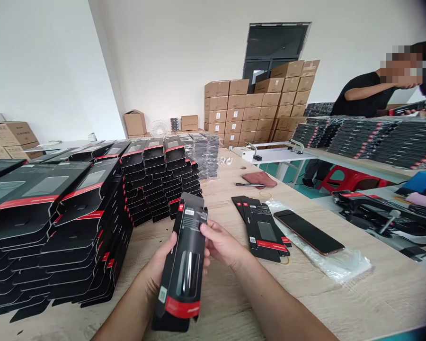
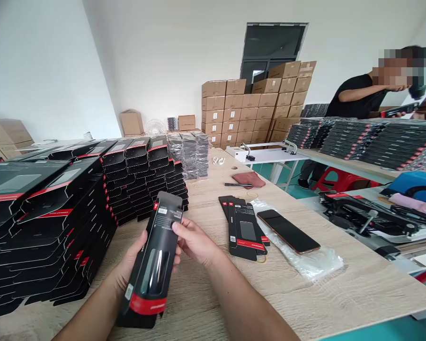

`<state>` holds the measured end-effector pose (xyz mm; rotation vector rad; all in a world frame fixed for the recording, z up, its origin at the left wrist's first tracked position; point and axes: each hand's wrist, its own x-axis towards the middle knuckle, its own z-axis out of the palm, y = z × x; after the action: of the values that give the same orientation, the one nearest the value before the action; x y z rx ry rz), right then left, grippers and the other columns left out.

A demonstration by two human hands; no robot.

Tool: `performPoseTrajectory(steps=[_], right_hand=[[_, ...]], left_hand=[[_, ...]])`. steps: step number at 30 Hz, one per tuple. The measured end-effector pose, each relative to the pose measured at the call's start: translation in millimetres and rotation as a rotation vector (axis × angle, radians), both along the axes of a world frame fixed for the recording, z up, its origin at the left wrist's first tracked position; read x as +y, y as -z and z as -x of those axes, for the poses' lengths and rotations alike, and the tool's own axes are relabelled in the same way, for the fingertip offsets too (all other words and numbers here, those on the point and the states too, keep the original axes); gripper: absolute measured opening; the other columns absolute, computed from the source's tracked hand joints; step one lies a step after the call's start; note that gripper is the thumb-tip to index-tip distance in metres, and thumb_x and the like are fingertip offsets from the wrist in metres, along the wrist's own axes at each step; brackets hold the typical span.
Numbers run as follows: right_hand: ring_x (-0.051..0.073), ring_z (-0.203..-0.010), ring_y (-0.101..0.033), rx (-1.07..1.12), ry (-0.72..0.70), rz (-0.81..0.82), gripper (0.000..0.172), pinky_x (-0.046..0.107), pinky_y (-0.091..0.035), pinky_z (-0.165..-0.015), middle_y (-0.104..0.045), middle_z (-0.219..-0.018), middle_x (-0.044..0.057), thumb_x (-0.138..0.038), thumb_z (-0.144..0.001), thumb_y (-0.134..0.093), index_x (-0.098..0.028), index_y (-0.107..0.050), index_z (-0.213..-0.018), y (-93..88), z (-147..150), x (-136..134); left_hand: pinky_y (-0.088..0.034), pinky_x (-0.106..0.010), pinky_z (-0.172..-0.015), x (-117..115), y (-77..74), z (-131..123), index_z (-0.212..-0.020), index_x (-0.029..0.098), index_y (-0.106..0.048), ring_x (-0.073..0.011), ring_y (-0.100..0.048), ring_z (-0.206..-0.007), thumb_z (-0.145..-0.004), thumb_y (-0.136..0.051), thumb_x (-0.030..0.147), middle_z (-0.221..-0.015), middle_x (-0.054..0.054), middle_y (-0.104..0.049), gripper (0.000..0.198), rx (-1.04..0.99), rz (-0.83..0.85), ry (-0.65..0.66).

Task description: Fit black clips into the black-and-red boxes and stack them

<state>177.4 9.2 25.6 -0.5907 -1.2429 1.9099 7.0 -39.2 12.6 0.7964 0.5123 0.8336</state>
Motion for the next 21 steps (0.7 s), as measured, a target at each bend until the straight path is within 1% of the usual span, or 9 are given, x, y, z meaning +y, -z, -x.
performPoseTrajectory(steps=[3,4,6,9,12,14,16,18,21], right_hand=[[0.013,-0.055,-0.06,0.053,0.253,0.054,0.036,0.026,-0.048,-0.059,-0.068,-0.067,-0.001,-0.041,-0.065,-0.078,-0.018,-0.063,-0.089,-1.4,8.9,1.0],[0.014,-0.061,-0.062,0.057,0.32,0.066,0.036,0.027,-0.05,-0.063,-0.07,-0.073,0.001,-0.038,-0.063,-0.08,-0.018,-0.064,-0.089,-3.1,10.4,1.5],[0.016,-0.066,-0.064,0.057,0.4,0.089,0.037,0.029,-0.051,-0.065,-0.071,-0.078,0.003,-0.039,-0.063,-0.08,-0.018,-0.064,-0.089,-5.8,12.7,2.1],[0.019,-0.067,-0.065,0.064,0.504,0.093,0.038,0.031,-0.052,-0.063,-0.072,-0.081,0.005,-0.046,-0.068,-0.075,-0.018,-0.064,-0.091,-5.9,17.2,2.3],[0.02,-0.07,-0.065,0.051,0.602,0.042,0.043,0.031,-0.051,-0.062,-0.072,-0.083,0.005,-0.054,-0.073,-0.067,-0.018,-0.065,-0.097,-2.2,22.0,3.2],[0.02,-0.073,-0.065,0.017,0.667,-0.041,0.045,0.03,-0.051,-0.064,-0.071,-0.085,0.005,-0.057,-0.076,-0.062,-0.019,-0.065,-0.1,0.3,22.8,4.6],[0.019,-0.071,-0.063,-0.052,0.694,-0.13,0.047,0.029,-0.05,-0.063,-0.071,-0.084,0.005,-0.06,-0.078,-0.057,-0.019,-0.066,-0.099,1.3,20.7,6.3],[0.017,-0.061,-0.06,-0.143,0.637,-0.193,0.049,0.028,-0.046,-0.055,-0.069,-0.076,0.004,-0.063,-0.08,-0.053,-0.018,-0.067,-0.095,0.1,16.4,7.1],[0.014,-0.045,-0.05,-0.177,0.444,-0.202,0.052,0.027,-0.04,-0.044,-0.064,-0.062,0.001,-0.066,-0.08,-0.049,-0.019,-0.067,-0.094,-4.7,10.5,5.4]], left_hand=[[-0.049,-0.031,-0.071,4.1,-1.4,-4.9,-0.09,0.011,-0.071,-0.023,-0.065,-0.075,-0.081,-0.05,0.062,-0.079,-0.01,-0.071,0.056,0.342,-0.279,-0.35],[-0.048,-0.031,-0.069,5.4,-2.7,-6.7,-0.089,0.013,-0.071,-0.0219,-0.064,-0.072,-0.081,-0.053,0.059,-0.076,-0.008,-0.071,0.05,0.436,-0.361,-0.414],[-0.048,-0.03,-0.067,6.4,-6.3,-10.4,-0.093,0.015,-0.071,-0.0211,-0.064,-0.07,-0.081,-0.055,0.055,-0.079,-0.006,-0.072,0.045,0.516,-0.425,-0.443],[-0.05,-0.034,-0.075,3.2,-12.0,-14.2,-0.107,0.016,-0.067,-0.0235,-0.066,-0.08,-0.082,-0.053,0.056,-0.09,-0.009,-0.073,0.049,0.379,-0.215,-0.355],[-0.05,-0.039,-0.08,-2.7,-13.1,-14.8,-0.113,0.014,-0.064,-0.0272,-0.068,-0.087,-0.082,-0.047,0.063,-0.093,-0.013,-0.073,0.06,0.159,0.123,-0.135],[-0.05,-0.043,-0.082,-5.2,-10.5,-13.6,-0.115,0.013,-0.062,-0.0296,-0.068,-0.089,-0.081,-0.044,0.066,-0.093,-0.015,-0.072,0.065,0.045,0.221,-0.014],[-0.049,-0.045,-0.083,-5.9,-7.1,-11.5,-0.116,0.012,-0.06,-0.0311,-0.068,-0.09,-0.082,-0.042,0.065,-0.095,-0.016,-0.072,0.066,-0.033,0.241,0.049],[-0.049,-0.045,-0.083,-4.7,-4.3,-8.6,-0.117,0.011,-0.06,-0.0313,-0.067,-0.091,-0.084,-0.042,0.062,-0.097,-0.017,-0.071,0.064,-0.079,0.242,0.06],[-0.048,-0.039,-0.08,-1.3,-1.8,-5.0,-0.114,0.007,-0.061,-0.0287,-0.067,-0.089,-0.084,-0.04,0.064,-0.099,-0.018,-0.069,0.067,-0.153,0.237,0.07]])
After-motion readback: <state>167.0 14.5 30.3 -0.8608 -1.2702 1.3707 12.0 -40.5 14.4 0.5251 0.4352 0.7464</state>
